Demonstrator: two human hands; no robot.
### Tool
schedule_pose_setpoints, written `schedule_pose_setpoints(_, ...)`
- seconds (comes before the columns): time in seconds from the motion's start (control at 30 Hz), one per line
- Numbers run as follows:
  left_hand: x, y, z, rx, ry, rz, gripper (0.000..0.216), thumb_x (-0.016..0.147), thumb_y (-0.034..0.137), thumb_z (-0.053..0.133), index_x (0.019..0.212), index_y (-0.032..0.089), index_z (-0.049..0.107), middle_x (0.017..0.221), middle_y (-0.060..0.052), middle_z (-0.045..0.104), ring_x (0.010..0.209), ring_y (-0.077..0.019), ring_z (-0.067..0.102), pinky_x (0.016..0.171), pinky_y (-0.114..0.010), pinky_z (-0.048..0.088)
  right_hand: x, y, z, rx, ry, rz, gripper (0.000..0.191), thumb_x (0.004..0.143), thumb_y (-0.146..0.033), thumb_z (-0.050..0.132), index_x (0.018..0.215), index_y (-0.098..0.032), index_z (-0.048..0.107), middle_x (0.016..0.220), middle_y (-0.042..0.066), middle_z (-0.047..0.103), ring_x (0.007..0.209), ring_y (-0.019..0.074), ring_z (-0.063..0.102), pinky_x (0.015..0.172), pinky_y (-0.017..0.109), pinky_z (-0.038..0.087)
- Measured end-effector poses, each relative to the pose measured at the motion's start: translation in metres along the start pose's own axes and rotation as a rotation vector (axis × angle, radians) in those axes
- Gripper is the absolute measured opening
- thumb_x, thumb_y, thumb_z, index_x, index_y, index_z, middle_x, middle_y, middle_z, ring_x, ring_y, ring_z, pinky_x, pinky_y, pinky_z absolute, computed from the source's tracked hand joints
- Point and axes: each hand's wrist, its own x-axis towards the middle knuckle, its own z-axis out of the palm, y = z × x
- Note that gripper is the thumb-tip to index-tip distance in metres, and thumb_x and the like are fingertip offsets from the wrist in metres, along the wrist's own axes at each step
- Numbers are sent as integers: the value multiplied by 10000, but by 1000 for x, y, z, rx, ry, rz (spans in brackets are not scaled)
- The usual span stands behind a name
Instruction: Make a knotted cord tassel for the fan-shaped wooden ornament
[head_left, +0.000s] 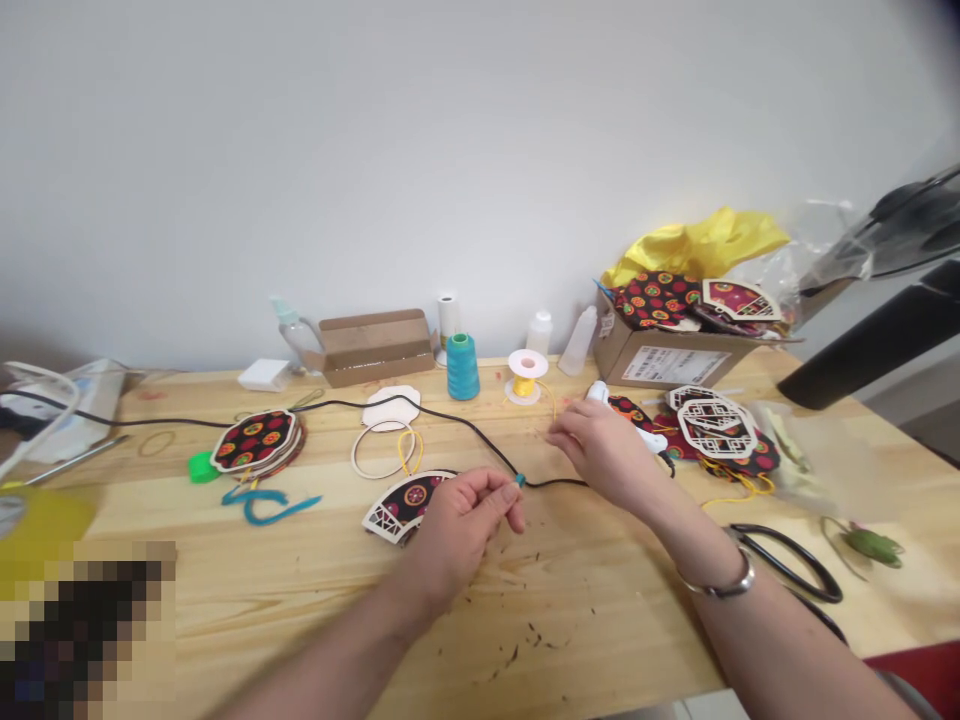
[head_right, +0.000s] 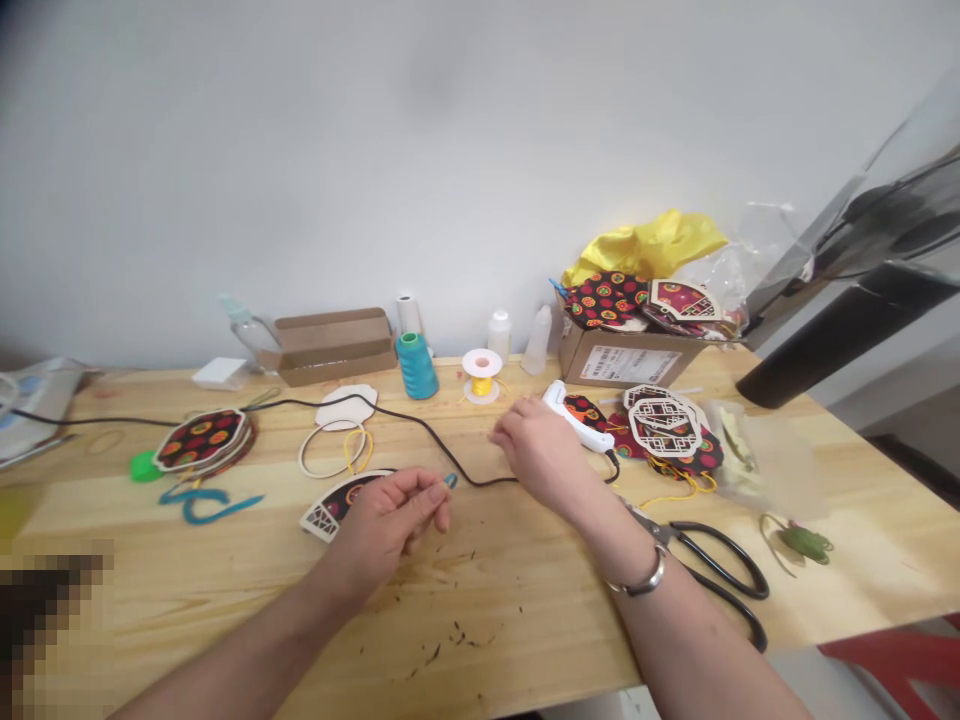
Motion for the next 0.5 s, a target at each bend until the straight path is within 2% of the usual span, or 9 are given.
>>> schedule_pose_setpoints(0.07, 0, 0, 1, -4, 43, -11, 298, 815, 412, 560, 667, 154, 580, 585, 17, 553, 407, -45, 242, 399, -211, 167, 3, 4, 2, -310, -17, 30, 199, 858, -176, 497, 791, -105, 671, 918, 171, 627, 906, 275, 512, 789, 375, 383)
schedule_pose_setpoints(0.13, 1, 1, 1, -13, 64, -12, 304, 812, 411, 564, 650, 153, 573, 546, 32, 510, 403, -43, 232, 395, -207, 160, 5, 5, 4, -417, -67, 60, 191, 819, -93, 483, 798, -77, 673, 918, 207, 614, 901, 300, 503, 757, 389, 374)
schedule_pose_setpoints(0.23, 1, 2, 1, -12, 64, -3, 312, 807, 412, 569, 636, 151, 570, 517, 41, 479, 406, -44, 243, 396, -200, 166, 6, 2, 9, -409, -87, 82, 235, 769, -10, 452, 824, -57, 676, 902, 217, 614, 899, 313, 506, 706, 382, 369)
schedule_pose_setpoints(0.33, 2, 1, 1, -8, 61, -12, 311, 800, 417, 575, 641, 149, 578, 564, 20, 533, 407, -42, 257, 393, -197, 179, 6, 0, 12, -379, -91, 107, 245, 742, 8, 455, 823, -52, 678, 895, 214, 624, 901, 312, 514, 697, 372, 364)
schedule_pose_setpoints(0.43, 1, 0, 1, -7, 59, -12, 304, 797, 416, 578, 651, 149, 583, 608, 2, 574, 407, -39, 263, 393, -198, 184, 7, 3, 13, -314, -59, 162, 216, 722, 1, 484, 787, -69, 677, 886, 191, 643, 887, 280, 534, 724, 341, 366)
schedule_pose_setpoints(0.5, 1, -1, 1, -17, 55, -7, 298, 795, 411, 580, 655, 149, 585, 605, 1, 577, 409, -39, 269, 395, -197, 184, 9, 8, 11, -253, -6, 235, 193, 759, -51, 484, 767, -90, 674, 871, 163, 658, 852, 246, 554, 717, 310, 374)
